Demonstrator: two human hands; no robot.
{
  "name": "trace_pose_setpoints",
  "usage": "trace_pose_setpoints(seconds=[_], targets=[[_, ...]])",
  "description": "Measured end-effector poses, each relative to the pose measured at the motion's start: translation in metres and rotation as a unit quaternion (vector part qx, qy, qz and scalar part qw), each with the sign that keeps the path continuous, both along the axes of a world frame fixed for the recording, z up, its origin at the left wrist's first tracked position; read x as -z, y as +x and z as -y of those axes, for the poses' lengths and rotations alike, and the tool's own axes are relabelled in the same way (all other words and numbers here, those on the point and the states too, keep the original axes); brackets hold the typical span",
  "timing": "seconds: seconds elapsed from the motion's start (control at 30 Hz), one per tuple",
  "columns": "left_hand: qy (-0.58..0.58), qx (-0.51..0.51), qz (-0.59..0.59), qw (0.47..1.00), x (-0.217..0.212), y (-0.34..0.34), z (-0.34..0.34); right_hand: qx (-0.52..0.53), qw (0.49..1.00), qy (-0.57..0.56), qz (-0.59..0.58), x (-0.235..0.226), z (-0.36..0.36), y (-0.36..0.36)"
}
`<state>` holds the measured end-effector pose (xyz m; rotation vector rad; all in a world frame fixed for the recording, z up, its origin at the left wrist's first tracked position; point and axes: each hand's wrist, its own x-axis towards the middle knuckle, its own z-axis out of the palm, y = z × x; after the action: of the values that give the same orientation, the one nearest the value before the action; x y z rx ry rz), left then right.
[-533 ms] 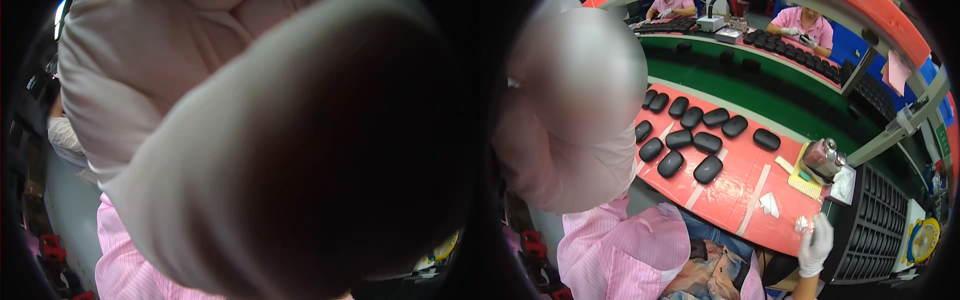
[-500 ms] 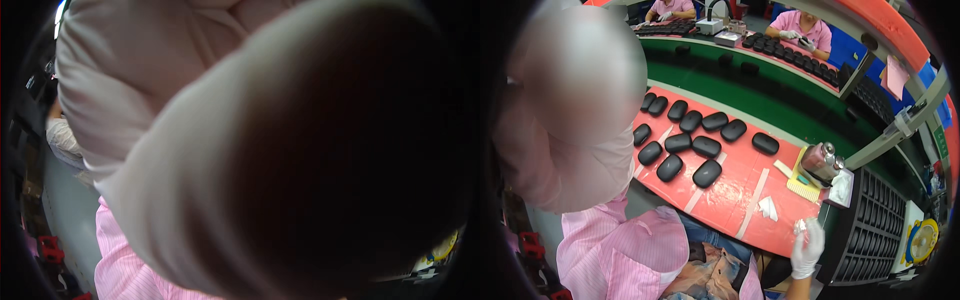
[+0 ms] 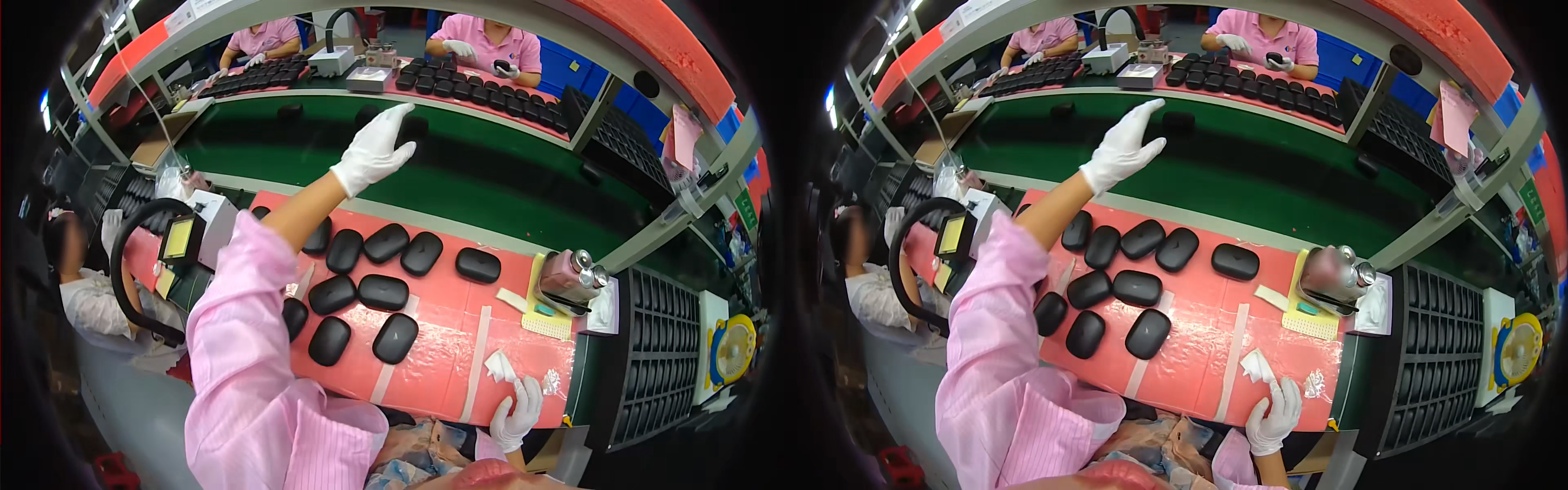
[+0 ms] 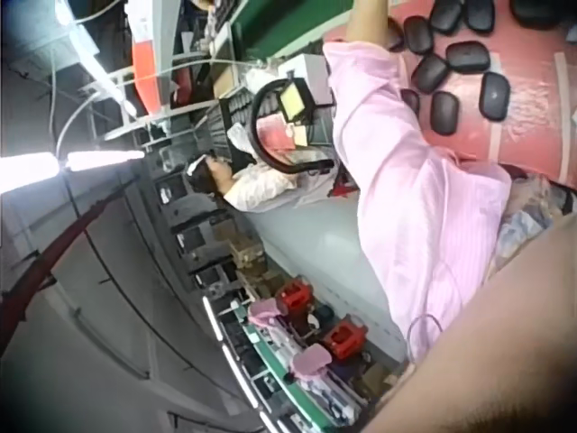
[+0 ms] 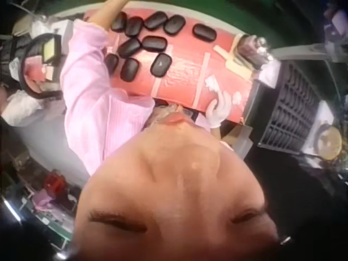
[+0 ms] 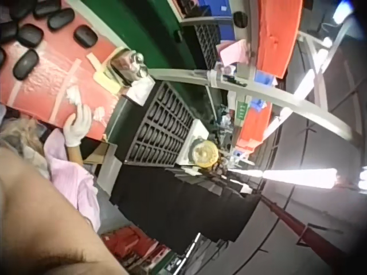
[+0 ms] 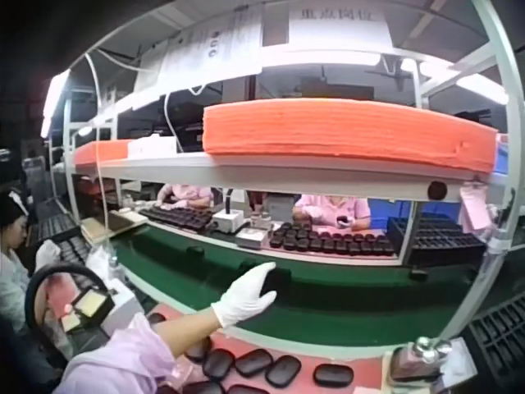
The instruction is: Inspecting and cleaning earbud charging cases with a cloth on a production line.
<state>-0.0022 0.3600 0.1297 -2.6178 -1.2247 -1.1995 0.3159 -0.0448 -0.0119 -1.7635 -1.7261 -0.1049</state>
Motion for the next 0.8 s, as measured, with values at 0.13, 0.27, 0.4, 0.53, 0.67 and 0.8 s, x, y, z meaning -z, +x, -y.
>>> trace_pose_setpoints(seconds=[0.13,0.27,0.4,0.53,0.67,0.8], targets=[[-0.083,-0.16,-0.196,0.964,0.084,0.01,-0.127,0.03,0.999,-0.001,0.033,-0.001,0.001,-0.003],[-0.106,-0.232,-0.211,0.944,0.129,0.037,-0.2,0.058,0.998,0.004,0.039,0.0,0.002,-0.006],[-0.163,-0.259,-0.149,0.94,0.147,0.016,-0.241,0.067,0.997,0.006,0.037,0.003,-0.002,-0.01],[-0.307,-0.215,-0.274,0.886,0.116,0.001,-0.255,0.072,0.995,0.03,0.054,0.013,0.002,-0.007],[-0.231,-0.456,-0.076,0.856,0.128,-0.043,-0.228,0.064,0.996,0.016,0.063,0.01,-0.002,-0.01],[-0.372,-0.341,-0.055,0.862,0.117,-0.065,-0.217,0.066,0.996,-0.034,0.048,-0.011,-0.008,-0.018]])
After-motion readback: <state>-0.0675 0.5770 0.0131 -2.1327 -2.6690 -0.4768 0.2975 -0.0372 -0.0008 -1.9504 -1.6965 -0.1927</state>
